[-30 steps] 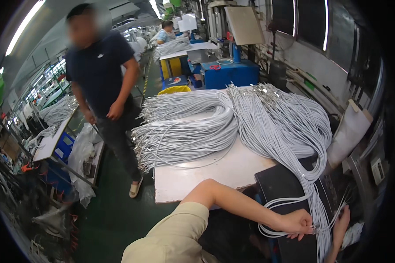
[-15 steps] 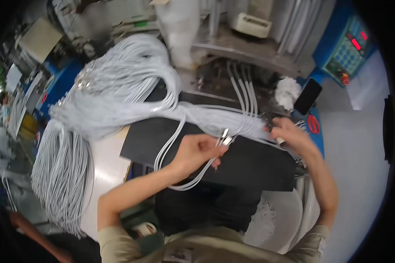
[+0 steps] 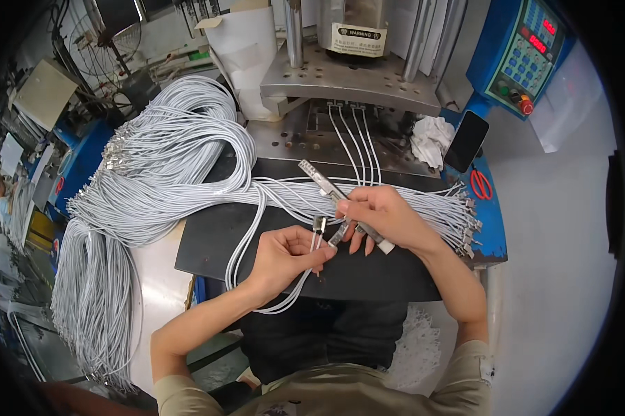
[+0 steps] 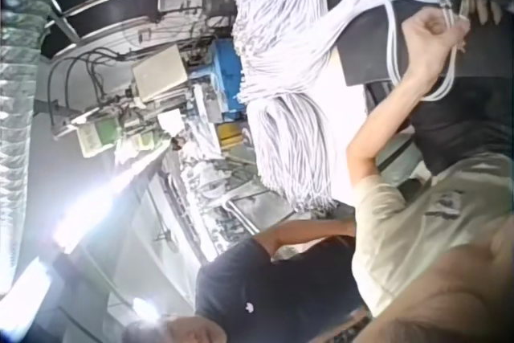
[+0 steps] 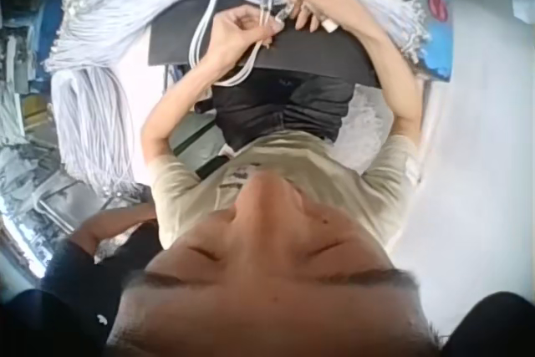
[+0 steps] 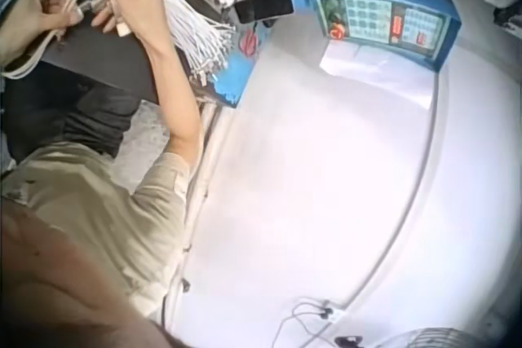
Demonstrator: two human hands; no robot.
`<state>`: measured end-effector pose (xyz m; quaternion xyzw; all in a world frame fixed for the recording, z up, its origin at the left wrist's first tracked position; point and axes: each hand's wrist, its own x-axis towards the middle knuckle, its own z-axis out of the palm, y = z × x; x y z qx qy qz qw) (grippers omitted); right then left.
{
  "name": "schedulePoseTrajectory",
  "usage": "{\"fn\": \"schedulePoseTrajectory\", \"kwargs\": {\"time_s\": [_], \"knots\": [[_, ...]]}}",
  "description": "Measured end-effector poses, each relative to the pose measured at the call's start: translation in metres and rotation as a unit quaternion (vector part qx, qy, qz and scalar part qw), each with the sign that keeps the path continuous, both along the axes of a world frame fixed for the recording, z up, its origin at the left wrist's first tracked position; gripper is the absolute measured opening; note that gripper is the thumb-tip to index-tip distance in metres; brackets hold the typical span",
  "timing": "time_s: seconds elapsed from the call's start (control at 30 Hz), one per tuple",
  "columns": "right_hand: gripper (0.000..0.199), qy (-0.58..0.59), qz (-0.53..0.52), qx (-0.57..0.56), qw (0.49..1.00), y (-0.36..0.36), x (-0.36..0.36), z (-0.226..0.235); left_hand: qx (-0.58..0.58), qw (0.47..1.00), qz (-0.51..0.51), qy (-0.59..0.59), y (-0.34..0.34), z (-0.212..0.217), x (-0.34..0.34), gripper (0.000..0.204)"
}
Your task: The person inserts cable ends into a metal holder, places the holder into a press machine to process them, and removes and organizes the finished cables.
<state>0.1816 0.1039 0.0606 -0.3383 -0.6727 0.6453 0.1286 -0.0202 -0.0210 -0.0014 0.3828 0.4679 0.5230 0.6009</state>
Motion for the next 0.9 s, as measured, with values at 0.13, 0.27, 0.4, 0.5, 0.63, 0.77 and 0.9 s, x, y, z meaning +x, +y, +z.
{"fn": "schedulePoseTrajectory", "kwargs": {"time_s": [0.13, 0.27, 0.4, 0.5, 0.63, 0.77, 0.9], "knots": [[0.036, 0.001, 0.001, -0.007, 1.000, 0.006, 0.001, -0.013, -0.017, 0.999, -0.028, 0.030, 0.007, 0.001, -0.001, 0.011], [0.037, -0.005, 0.003, -0.021, 1.000, 0.008, -0.004, -0.018, -0.028, 0.997, -0.046, 0.058, 0.010, 0.001, -0.004, 0.011], [0.038, 0.000, 0.009, -0.029, 1.000, 0.003, -0.001, -0.022, -0.017, 0.997, -0.046, 0.052, 0.008, 0.004, 0.004, 0.010], [0.036, 0.023, 0.016, -0.051, 0.998, 0.001, 0.002, -0.024, -0.001, 0.999, -0.036, 0.031, 0.004, 0.005, 0.006, 0.010], [0.037, 0.094, -0.005, -0.101, 0.990, 0.003, 0.009, -0.022, -0.057, 0.998, -0.010, -0.019, 0.006, 0.010, 0.001, 0.013], [0.039, 0.056, -0.004, -0.063, 0.996, -0.005, 0.001, -0.022, -0.041, 0.999, -0.024, -0.007, 0.006, 0.007, -0.004, 0.017], [0.039, 0.027, 0.012, -0.038, 0.999, -0.006, -0.005, -0.024, -0.035, 0.999, -0.027, -0.016, 0.007, 0.005, -0.007, 0.015]]}}
